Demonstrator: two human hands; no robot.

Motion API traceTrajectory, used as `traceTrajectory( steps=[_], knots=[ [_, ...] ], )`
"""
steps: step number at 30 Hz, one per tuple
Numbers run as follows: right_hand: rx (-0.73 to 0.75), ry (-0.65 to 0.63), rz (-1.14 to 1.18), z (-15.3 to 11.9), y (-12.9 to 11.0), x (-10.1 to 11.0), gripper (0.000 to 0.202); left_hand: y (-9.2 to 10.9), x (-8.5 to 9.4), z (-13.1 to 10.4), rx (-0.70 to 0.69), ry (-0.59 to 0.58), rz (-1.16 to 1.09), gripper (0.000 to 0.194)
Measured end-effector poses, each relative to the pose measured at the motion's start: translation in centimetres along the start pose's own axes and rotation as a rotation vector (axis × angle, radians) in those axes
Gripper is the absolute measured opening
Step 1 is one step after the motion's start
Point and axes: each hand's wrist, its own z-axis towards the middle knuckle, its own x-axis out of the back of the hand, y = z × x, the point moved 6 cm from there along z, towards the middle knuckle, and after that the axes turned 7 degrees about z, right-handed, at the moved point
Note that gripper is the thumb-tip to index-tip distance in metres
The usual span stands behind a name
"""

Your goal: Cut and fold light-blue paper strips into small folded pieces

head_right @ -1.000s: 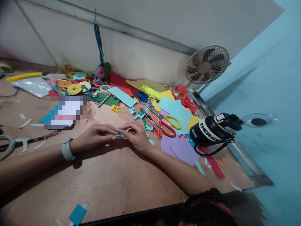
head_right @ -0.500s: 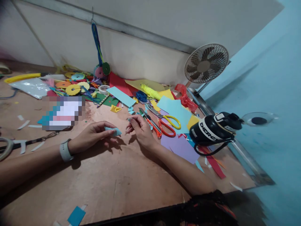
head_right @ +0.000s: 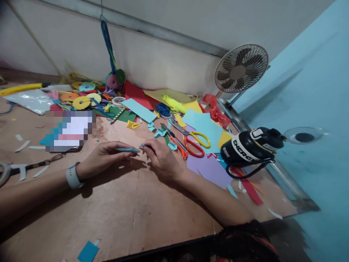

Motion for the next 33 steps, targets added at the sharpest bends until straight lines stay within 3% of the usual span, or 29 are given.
traceTrajectory(
  steps=[8,12,19,21,23,25,27,29,31,33],
  knots=[
    [0.110,-0.023,-0.060,0.1,-0.4,-0.2,0.017,0.3,0.1,-0.1,-0.009,0.031,0.002,0.024],
    [0.082,0.001,-0.030,0.1,-0.3,-0.1,0.019,-0.1,0.2,0.0,0.031,0.037,-0.055,0.025],
    [0.160,-0.203,-0.288,0.5,-0.2,-1.7,0.025,-0.6,1.0,0.2,0.054,0.152,-0.036,0.032],
    [0.155,-0.220,-0.390,1.0,-0.3,-0.5,0.026,-0.8,0.8,0.2,0.068,0.124,-0.061,0.033],
    [0.039,-0.294,-0.546,1.6,0.1,1.8,0.019,-0.8,0.7,0.3,0.061,0.099,-0.081,0.034],
    [-0.145,-0.347,-0.745,1.8,0.8,5.4,0.015,-0.9,0.6,0.3,0.066,0.077,-0.112,0.034],
    [-0.377,-0.297,-0.916,1.7,1.8,9.8,0.019,-1.0,0.4,0.2,0.090,0.056,-0.151,0.036],
    [-0.621,-0.383,-1.010,0.9,3.7,12.7,0.026,-1.1,0.3,0.2,0.110,0.046,-0.183,0.036],
    [-0.760,-0.477,-0.967,0.2,5.7,13.9,0.026,-1.0,0.2,0.2,0.111,0.053,-0.217,0.032],
    [-0.764,-0.505,-0.940,0.2,7.2,13.9,0.028,-1.1,0.1,0.2,0.115,0.051,-0.283,0.028]
  ],
)
